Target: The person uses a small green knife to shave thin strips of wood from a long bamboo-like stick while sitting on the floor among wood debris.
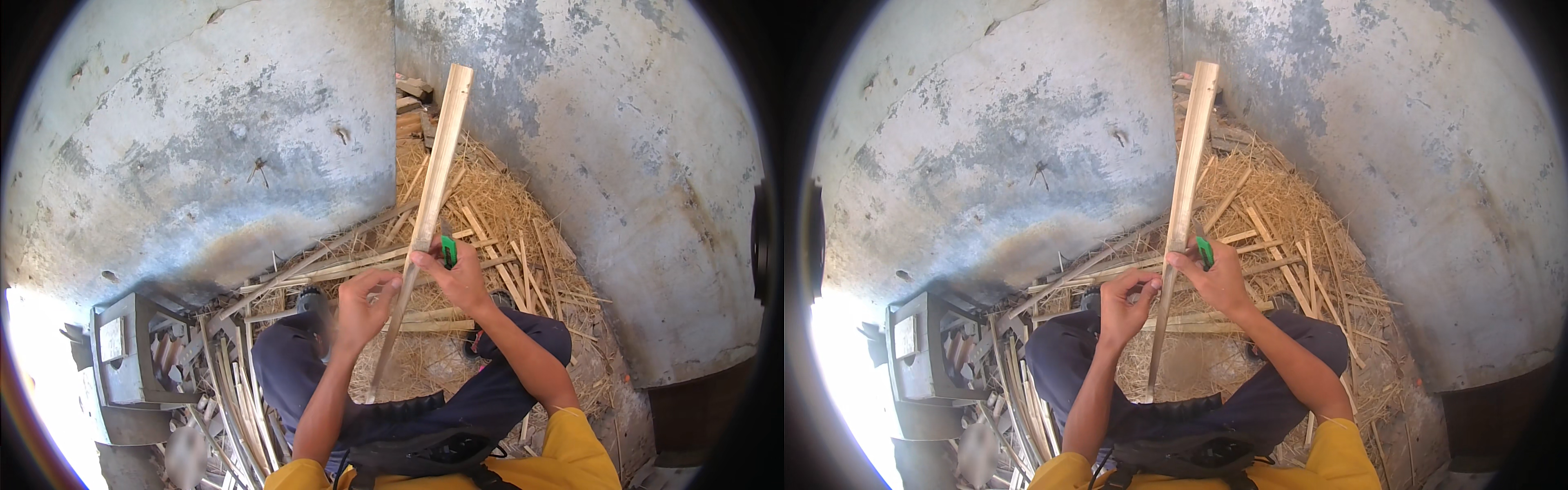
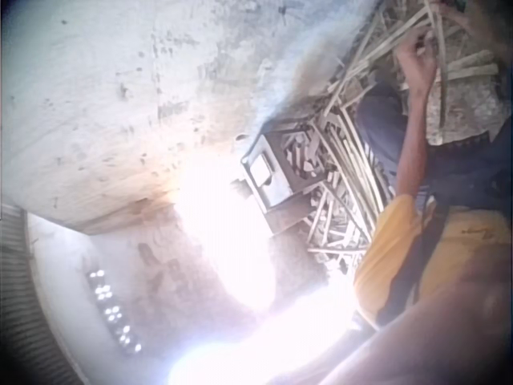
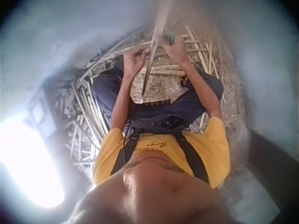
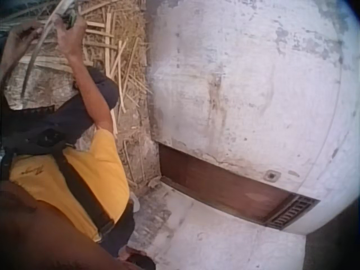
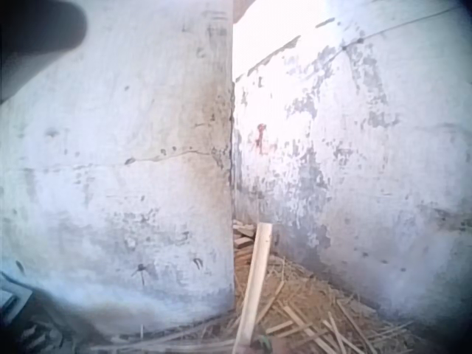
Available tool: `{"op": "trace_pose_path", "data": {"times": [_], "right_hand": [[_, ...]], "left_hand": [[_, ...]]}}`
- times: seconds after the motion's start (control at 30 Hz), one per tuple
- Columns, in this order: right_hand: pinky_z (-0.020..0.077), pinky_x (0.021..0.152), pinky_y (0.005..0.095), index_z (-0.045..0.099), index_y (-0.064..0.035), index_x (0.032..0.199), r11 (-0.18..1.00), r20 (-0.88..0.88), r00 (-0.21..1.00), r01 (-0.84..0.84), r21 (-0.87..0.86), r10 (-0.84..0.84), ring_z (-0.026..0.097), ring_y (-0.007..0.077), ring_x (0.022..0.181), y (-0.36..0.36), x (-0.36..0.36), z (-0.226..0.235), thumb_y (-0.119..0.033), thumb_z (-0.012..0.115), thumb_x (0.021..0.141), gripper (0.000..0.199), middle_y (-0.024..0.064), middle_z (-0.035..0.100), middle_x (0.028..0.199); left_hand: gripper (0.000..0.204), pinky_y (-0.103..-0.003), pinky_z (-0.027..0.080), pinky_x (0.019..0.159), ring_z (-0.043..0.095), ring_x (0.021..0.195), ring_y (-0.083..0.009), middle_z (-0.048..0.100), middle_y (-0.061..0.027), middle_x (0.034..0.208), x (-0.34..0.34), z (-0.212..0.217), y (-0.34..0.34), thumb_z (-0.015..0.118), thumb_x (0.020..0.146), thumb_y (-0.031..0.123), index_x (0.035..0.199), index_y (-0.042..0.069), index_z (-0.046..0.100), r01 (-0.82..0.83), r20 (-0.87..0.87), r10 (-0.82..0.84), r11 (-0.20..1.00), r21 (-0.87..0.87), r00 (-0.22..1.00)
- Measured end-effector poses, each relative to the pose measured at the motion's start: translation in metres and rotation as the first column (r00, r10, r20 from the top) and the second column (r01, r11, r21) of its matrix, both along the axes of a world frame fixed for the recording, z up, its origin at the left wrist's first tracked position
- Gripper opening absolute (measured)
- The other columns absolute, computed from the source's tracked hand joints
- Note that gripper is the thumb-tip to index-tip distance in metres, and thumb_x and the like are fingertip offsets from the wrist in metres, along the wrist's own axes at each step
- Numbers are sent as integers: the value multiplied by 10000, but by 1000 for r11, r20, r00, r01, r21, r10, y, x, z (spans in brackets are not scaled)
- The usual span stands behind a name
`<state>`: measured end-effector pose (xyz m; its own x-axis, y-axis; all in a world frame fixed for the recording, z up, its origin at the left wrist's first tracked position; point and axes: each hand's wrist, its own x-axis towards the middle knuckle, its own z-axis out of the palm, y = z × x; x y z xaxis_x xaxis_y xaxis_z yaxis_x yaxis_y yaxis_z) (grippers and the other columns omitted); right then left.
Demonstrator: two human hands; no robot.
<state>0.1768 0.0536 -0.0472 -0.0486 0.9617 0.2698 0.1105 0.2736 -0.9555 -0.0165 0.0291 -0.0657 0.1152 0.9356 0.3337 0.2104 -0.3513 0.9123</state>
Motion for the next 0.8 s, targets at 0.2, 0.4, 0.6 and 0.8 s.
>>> {"op": "trace_pose_path", "data": {"times": [0.2,0.4,0.6,0.8], "right_hand": [[379,513,284,744,-11,981,987,252,957,115,111,-140,475,71,541,-7,-10,9,-255,798,914,260,27,664,671],[365,487,285,745,-16,988,975,294,936,147,168,-192,465,83,506,-8,-12,7,-235,793,904,240,59,676,673],[390,487,288,744,-8,999,981,265,949,138,139,-172,508,98,505,-9,-13,8,-233,788,905,248,67,686,677],[343,483,274,742,-14,966,980,258,951,136,143,-170,441,58,508,-7,-14,4,-226,792,906,226,30,682,679]], "left_hand": [[86,-355,500,608,608,621,-245,585,-141,709,14,-12,0,601,1007,71,993,-13,587,-85,-169,124,972,221,978],[97,-340,441,573,533,591,-175,590,-106,692,14,-6,-3,589,1024,108,997,16,581,-129,-195,124,992,-9,973],[103,-323,438,560,560,594,-147,625,-70,730,10,-8,-2,670,991,121,1030,30,641,-45,-46,44,999,-27,998],[106,-350,482,568,608,603,-213,649,-78,769,10,5,-6,718,930,87,1023,51,684,-156,-298,215,965,209,930]]}}
